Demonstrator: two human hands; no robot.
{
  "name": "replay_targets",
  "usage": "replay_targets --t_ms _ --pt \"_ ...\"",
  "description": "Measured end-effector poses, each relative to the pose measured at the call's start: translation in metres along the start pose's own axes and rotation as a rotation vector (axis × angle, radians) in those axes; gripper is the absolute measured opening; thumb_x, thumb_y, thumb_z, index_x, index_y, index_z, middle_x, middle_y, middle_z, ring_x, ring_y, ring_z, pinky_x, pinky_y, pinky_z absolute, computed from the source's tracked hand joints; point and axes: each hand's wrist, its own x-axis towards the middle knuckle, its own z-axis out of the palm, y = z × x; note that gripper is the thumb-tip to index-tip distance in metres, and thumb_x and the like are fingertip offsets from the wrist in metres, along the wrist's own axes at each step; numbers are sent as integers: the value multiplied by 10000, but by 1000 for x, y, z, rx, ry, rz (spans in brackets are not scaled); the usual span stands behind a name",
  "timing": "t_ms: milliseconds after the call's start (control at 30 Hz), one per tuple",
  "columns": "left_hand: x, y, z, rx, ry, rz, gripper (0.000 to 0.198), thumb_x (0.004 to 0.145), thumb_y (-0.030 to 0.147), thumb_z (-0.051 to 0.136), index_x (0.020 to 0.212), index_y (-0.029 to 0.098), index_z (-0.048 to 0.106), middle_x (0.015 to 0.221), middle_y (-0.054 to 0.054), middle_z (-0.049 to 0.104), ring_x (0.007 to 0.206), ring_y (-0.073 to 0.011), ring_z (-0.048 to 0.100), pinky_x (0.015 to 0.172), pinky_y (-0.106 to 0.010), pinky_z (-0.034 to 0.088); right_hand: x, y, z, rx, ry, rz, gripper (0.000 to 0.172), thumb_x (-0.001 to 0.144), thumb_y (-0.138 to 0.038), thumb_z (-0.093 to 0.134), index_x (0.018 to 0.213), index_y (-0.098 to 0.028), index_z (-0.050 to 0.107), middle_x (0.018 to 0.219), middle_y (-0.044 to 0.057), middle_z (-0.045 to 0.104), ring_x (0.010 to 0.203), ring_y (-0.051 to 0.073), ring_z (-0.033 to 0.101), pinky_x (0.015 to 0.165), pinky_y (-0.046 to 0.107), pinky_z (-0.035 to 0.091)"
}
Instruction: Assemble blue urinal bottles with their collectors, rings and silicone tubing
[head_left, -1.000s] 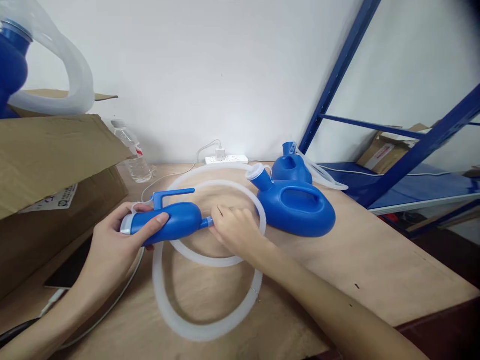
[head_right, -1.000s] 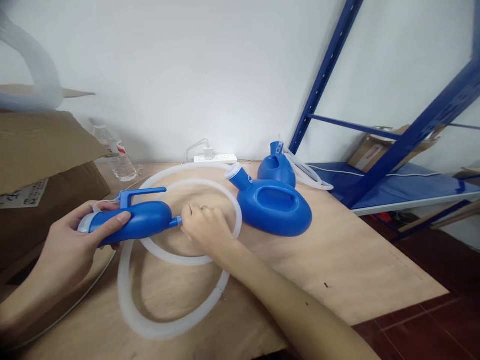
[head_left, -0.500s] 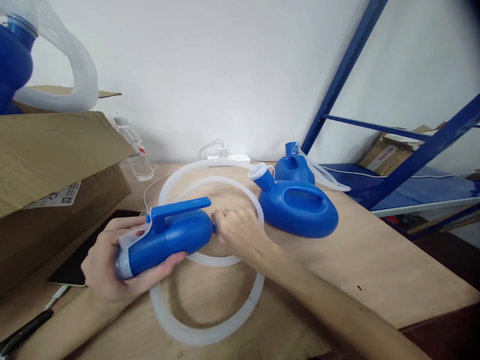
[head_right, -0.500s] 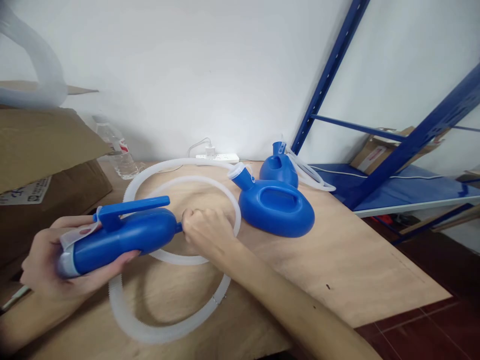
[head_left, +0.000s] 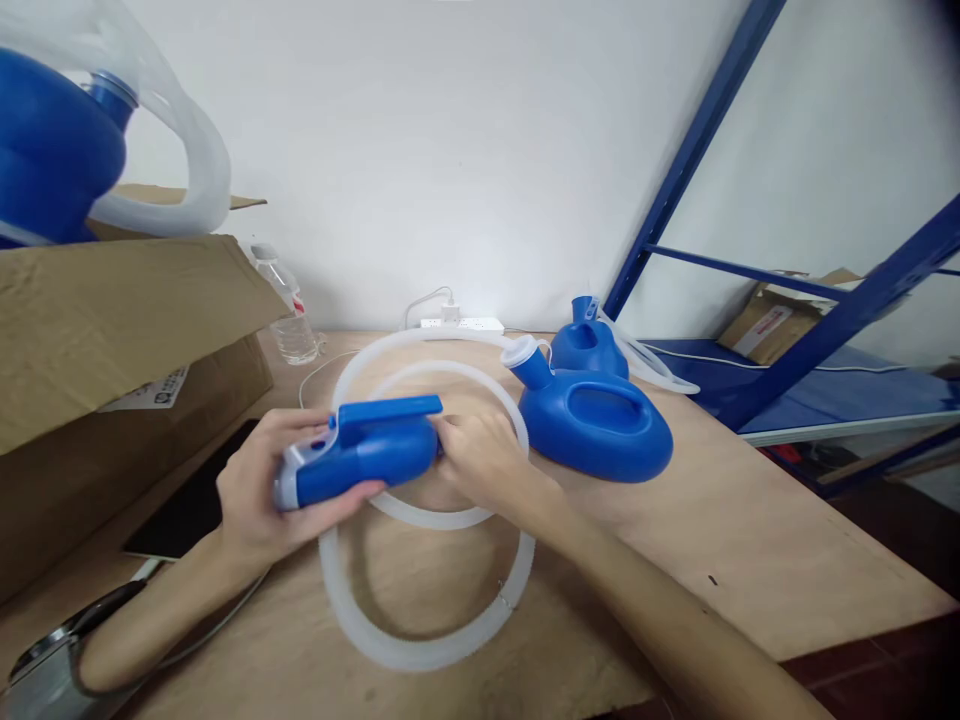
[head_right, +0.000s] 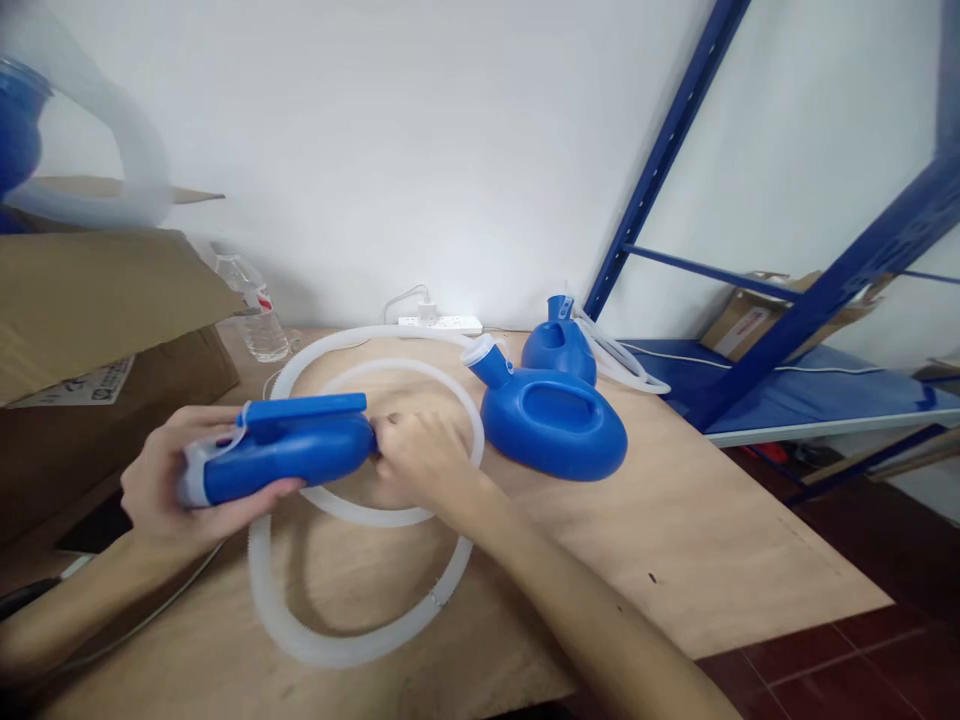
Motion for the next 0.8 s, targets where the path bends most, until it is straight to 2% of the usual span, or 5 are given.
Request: replay_targets --t_ms 100,200,467,633,800 --pt "3 -2 4 27 39 82 440 713 494 891 1023 309 639 985 -35 747 854 -274 759 764 -445 635 -5 8 -15 162 151 -65 372 954 -281 662 1297 -142 625 1270 143 722 1176 290 673 971 402 512" --pt "3 -10 3 96 33 -47 399 762 531 839 1029 303 649 972 -33 743 870 -289 748 771 -455 622 -39 13 -29 325 293 -87 493 994 -370 657 1441 -226 507 1451 115 608 1347 267 579 1125 439 473" --pt "6 -18 -1 56 109 -334 435 687 606 832 937 287 673 966 -21 739 887 -281 715 773 -440 603 -154 -8 5 805 79 491 1129 799 -480 848 1682 -329 161 1451 131 593 1306 365 597 1129 608 456" --pt "3 -4 -2 25 53 -365 405 702 552 845 969 301 673 1017 -30 739 932 -297 708 799 -447 590 -152 -17 35 1335 97 487 1036 916 -435 764 1698 -381 86 1233 69 708 1150 284 682 1082 524 498" --pt "0 -6 -4 6 -46 -363 506 644 597 872 994 292 672 1021 -38 734 906 -292 706 773 -421 576 -141 -15 31 1455 110 535 860 937 -489 743 1656 -317 305 1012 31 753 1047 235 702 1022 441 519"
